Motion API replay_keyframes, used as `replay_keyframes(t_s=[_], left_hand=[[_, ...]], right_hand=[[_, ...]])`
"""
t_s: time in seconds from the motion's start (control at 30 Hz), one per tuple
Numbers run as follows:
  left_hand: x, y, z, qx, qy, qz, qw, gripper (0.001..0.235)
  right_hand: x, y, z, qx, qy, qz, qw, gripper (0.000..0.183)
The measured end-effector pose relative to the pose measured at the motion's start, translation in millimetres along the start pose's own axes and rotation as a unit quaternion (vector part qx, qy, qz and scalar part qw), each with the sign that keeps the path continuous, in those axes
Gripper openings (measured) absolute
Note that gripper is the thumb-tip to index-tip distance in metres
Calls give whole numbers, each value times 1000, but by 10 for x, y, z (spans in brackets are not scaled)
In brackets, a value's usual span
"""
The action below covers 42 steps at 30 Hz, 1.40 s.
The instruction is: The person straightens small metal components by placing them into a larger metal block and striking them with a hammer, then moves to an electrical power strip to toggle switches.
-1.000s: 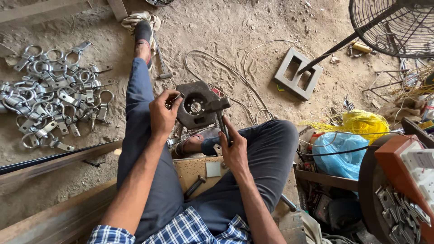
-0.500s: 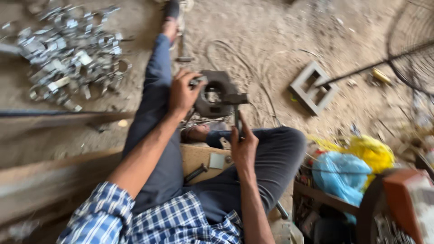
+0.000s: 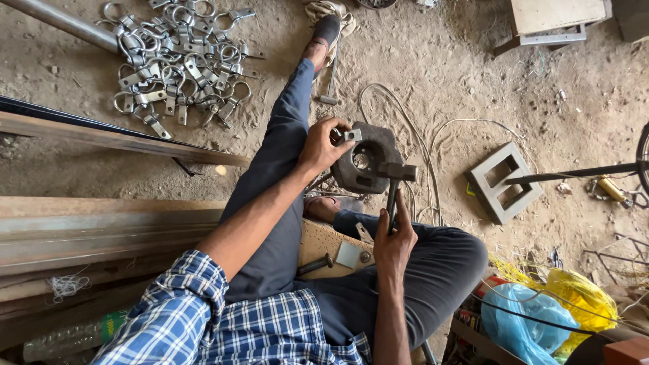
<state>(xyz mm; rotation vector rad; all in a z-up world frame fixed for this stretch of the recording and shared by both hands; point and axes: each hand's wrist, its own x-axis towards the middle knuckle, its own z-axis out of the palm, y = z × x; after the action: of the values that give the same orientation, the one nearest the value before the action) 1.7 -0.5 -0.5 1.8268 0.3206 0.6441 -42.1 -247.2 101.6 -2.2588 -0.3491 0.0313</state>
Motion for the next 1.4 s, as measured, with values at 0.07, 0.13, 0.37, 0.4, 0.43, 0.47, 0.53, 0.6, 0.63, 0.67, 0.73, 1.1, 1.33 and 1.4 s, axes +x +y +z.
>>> replay_keyframes(t_s=[0.07, 0.13, 0.37, 0.4, 0.43, 0.47, 0.53, 0.6, 0.63, 0.67, 0.73, 1.1, 1.33, 1.4], left_hand=[[18, -3, 23, 8, -1, 11, 1000, 30], [26, -11, 28, 7, 4, 23, 1000, 33], [2, -36, 41, -2, 2, 9, 1000, 33], [-11, -40, 42, -8, 1, 0, 1000, 33], [-12, -48, 41, -7, 2, 4, 1000, 33], [-11, -57, 42, -5, 2, 8, 1000, 33], [1, -76, 57, -1, -1, 9, 1000, 32], [19, -89, 70, 5, -8, 2, 1000, 31], [22, -87, 69, 4, -5, 7, 1000, 32], [18, -79, 67, 2, -2, 11, 1000, 34], [8, -61, 61, 4, 1, 17, 1000, 35], [13, -111, 100, 7, 0, 8, 1000, 32], [7, -78, 80, 14, -9, 32, 999, 45], [-17, -86, 82, 19, -27, 34, 999, 53]], right_hand=[[-5, 30, -2, -4, 4, -17, 1000, 52], [-8, 42, 9, -4, 4, -20, 1000, 53], [-16, -15, 4, -12, 0, -2, 1000, 52], [-16, -23, 2, -13, -1, 2, 1000, 52], [-11, -31, 1, -13, 0, 5, 1000, 52], [-11, -37, 1, -12, -2, 6, 1000, 52], [-12, -42, 2, -9, -3, 8, 1000, 53], [-15, -39, -4, -18, -3, -2, 1000, 53], [-17, -40, -5, -21, -3, -7, 1000, 53], [-16, -44, -8, -19, -3, -7, 1000, 53], [-16, -58, -12, -15, -4, -8, 1000, 53], [-22, -69, -19, -10, -6, -2, 1000, 53], [-20, -70, -11, -10, -6, -6, 1000, 53], [-28, -67, 3, -4, -7, 5, 1000, 52]])
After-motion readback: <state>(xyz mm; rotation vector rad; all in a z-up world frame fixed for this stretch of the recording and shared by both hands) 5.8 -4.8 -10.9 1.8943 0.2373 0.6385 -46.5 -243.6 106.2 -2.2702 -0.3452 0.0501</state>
